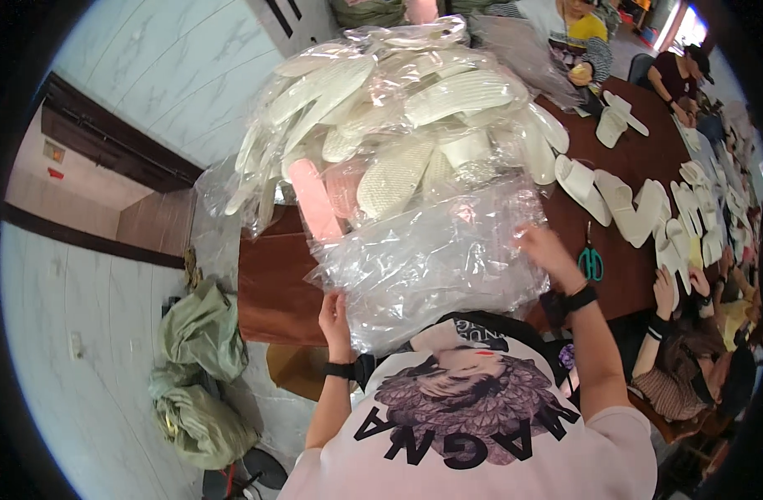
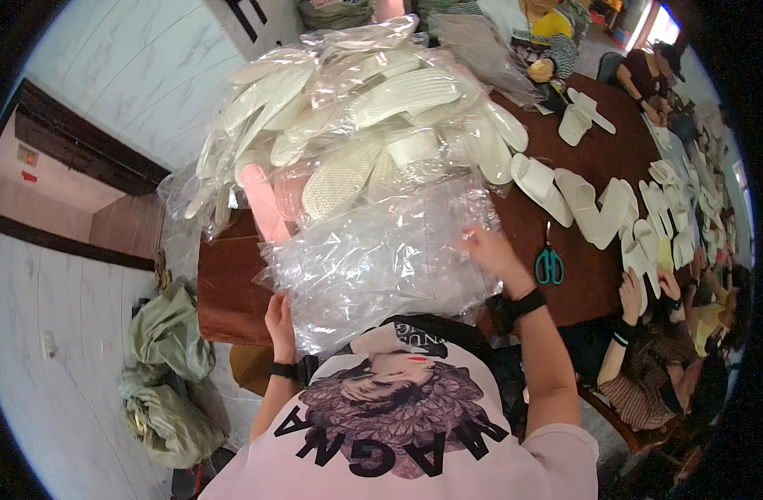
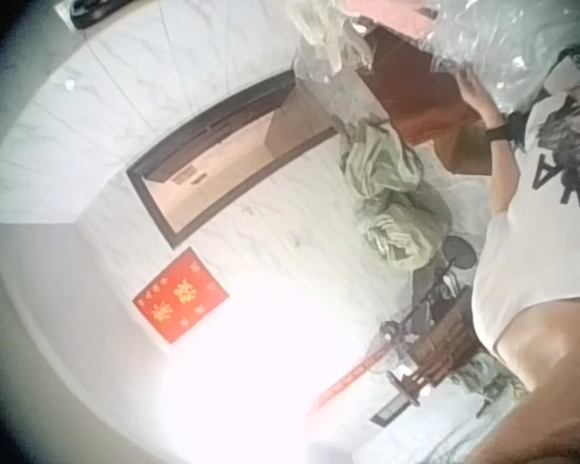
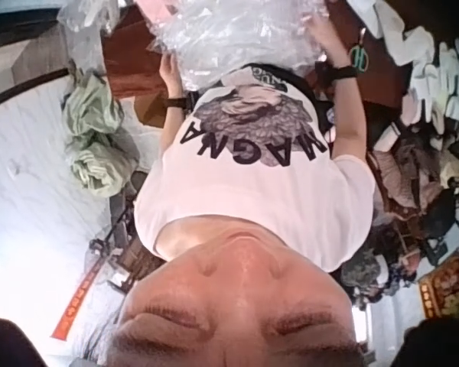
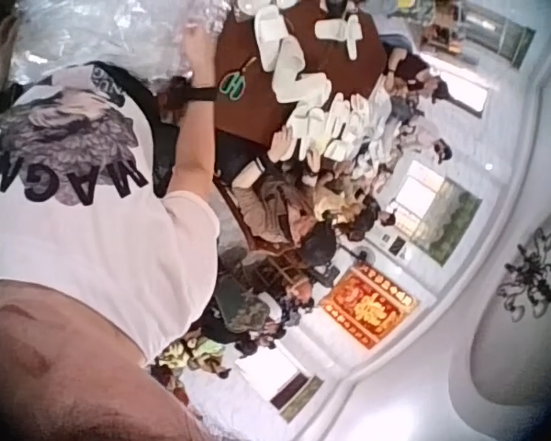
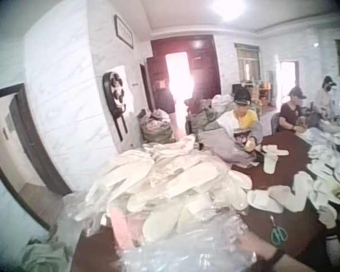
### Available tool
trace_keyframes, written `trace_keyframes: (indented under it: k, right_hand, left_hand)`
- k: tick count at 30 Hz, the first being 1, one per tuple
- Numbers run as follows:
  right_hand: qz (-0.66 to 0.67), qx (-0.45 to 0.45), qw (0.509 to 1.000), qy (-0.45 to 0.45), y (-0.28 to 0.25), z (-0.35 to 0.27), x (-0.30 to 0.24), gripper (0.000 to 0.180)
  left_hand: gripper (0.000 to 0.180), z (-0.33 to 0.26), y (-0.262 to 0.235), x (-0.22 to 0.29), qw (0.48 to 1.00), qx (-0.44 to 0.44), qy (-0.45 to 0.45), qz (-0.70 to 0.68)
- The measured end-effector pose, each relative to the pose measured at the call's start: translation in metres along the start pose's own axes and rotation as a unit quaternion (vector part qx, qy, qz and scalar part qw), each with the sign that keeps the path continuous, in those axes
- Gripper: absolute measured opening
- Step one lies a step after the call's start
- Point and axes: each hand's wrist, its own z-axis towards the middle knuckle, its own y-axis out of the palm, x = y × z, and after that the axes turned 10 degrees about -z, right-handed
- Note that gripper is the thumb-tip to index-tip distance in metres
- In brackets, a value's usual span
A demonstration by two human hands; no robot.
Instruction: The recorder picks up slippers, inspects them, and places them into large plastic bags as part of a manufacturing or packaging workflow.
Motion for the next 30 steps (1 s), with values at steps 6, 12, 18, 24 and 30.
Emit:
trace_keyframes:
  k: [6,12,18,24,30]
  right_hand:
    - [0.127,0.065,0.974,-0.178,0.072,-0.011,-0.002,0.022]
    - [0.279,-0.104,0.954,0.033,0.059,-0.025,0.009,0.012]
    - [0.196,0.422,0.870,-0.161,-0.009,-0.067,-0.064,0.018]
    - [-0.203,0.167,0.875,-0.407,0.030,-0.061,-0.093,0.063]
    - [-0.221,0.114,0.923,-0.295,0.078,-0.023,-0.034,0.075]
  left_hand:
    - [0.013,-0.004,0.015,0.042,0.997,0.027,0.013,0.067]
    - [0.012,0.004,0.006,0.038,0.991,0.114,0.047,0.049]
    - [0.014,-0.007,0.026,0.060,0.987,0.122,0.019,0.098]
    - [0.013,0.000,0.015,0.016,0.974,0.085,0.094,0.188]
    - [0.034,-0.007,0.035,0.060,0.939,0.139,0.230,0.215]
